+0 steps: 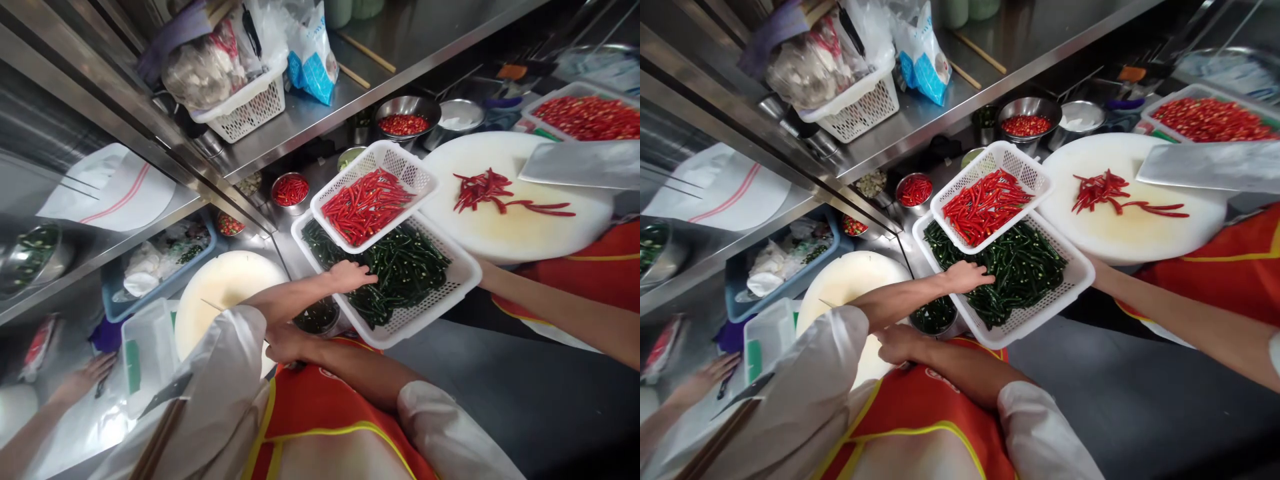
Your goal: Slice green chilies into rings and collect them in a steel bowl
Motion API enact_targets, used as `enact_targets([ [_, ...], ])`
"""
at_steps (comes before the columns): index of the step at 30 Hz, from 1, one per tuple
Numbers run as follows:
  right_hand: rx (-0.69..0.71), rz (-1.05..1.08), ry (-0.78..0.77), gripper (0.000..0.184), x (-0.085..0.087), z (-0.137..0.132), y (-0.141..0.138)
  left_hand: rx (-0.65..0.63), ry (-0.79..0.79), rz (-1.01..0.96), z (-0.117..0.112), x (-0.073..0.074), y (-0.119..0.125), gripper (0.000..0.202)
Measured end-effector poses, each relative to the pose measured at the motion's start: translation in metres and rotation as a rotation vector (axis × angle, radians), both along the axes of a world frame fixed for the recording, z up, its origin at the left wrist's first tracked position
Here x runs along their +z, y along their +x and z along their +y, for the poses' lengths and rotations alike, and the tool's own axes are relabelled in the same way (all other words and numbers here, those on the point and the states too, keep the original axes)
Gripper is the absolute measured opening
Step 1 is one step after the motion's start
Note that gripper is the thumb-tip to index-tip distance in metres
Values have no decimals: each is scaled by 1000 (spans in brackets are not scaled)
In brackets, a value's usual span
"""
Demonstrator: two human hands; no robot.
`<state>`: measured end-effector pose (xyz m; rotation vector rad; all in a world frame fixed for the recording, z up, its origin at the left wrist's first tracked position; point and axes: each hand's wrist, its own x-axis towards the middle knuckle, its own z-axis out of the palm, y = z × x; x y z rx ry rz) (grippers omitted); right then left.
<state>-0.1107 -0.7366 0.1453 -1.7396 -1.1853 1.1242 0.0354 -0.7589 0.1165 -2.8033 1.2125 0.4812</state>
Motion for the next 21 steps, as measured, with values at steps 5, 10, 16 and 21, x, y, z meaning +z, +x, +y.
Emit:
enact_targets([
  [5, 33, -69, -25, 51, -1, 5, 0, -79, -96, -17, 3, 20, -9, 50],
  [10, 17, -96, -60, 41, -4, 10, -2, -71, -155, -18, 2, 41, -10, 53],
  [16, -59, -110, -90, 26, 3, 10, -5, -10, -209, 16, 1, 47, -1, 57],
  [21, -17, -108, -109, 22, 8, 12, -3, 31, -274, 116, 1, 41, 4, 55],
])
